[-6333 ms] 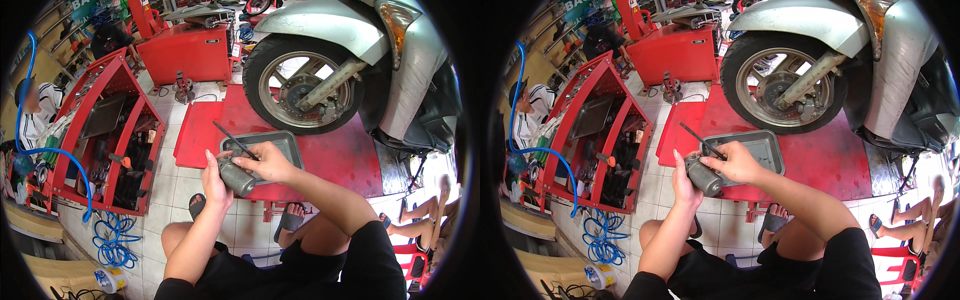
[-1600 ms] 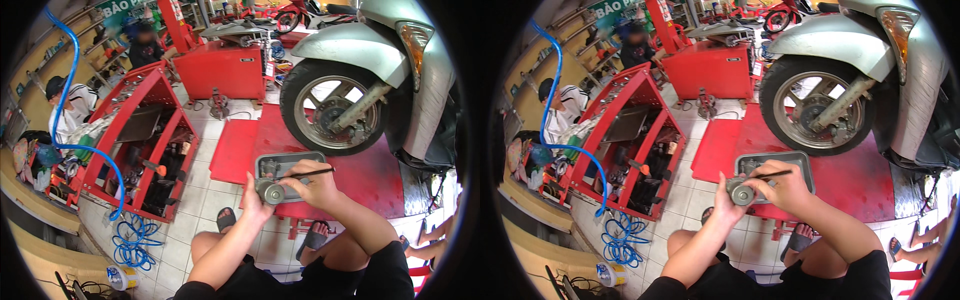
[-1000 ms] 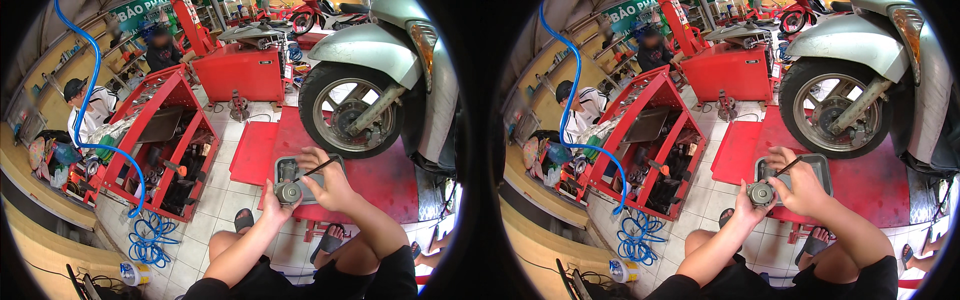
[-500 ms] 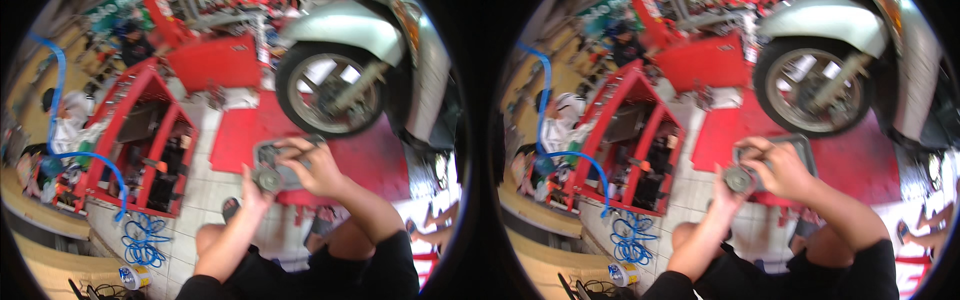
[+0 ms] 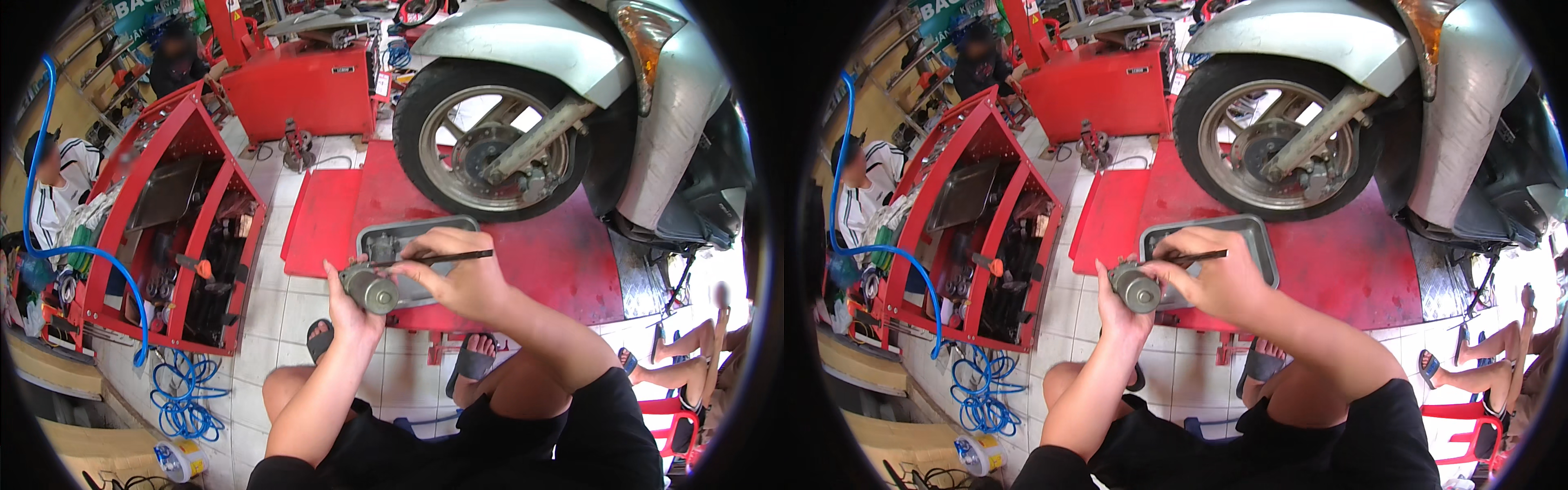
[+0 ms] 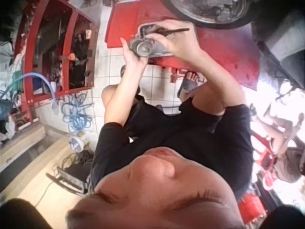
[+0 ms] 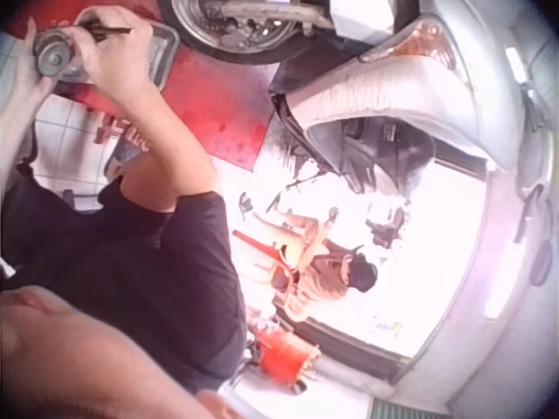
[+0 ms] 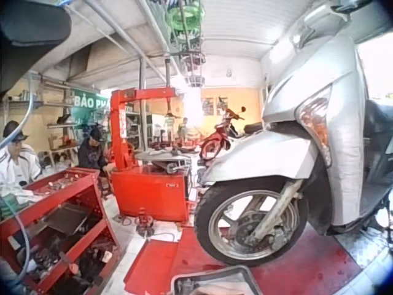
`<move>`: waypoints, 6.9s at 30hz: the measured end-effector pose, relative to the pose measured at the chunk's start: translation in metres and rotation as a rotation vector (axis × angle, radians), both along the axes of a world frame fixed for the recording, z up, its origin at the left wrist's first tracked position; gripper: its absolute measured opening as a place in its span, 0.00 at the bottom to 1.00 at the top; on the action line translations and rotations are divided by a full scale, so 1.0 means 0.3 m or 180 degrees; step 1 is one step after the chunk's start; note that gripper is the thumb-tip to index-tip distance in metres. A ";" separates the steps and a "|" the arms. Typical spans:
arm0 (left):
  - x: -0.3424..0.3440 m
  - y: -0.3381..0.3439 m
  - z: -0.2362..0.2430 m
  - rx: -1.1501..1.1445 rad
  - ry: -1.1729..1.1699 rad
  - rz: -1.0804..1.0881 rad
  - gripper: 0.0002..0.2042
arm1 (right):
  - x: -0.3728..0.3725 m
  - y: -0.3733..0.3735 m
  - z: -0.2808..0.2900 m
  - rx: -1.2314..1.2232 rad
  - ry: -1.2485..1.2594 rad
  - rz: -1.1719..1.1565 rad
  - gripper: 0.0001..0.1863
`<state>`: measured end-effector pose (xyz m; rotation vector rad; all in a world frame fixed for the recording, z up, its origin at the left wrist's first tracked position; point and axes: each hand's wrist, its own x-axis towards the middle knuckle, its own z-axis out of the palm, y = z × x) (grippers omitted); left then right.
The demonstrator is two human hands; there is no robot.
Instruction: The person sits in a workshop and uses a screwdriver to disassemble a cylindrical metal scooter part, removing screws and internal components into a metal tray. They then pick up a second similar part and begin to disassemble it in the same manner.
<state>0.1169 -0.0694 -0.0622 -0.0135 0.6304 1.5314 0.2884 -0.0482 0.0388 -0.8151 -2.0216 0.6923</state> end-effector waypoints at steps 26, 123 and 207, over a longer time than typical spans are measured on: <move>0.007 -0.003 -0.030 -0.0050 -0.0073 -0.0030 0.30 | 0.020 0.043 -0.026 0.0280 -0.0074 0.0748 0.09; 0.048 0.002 -0.022 0.0452 0.0129 -0.0188 0.20 | -0.086 0.073 -0.002 0.0642 -0.0875 0.0504 0.11; 0.050 -0.008 -0.033 0.0881 0.0018 -0.0321 0.20 | -0.094 0.052 -0.032 0.1177 -0.1892 0.0188 0.13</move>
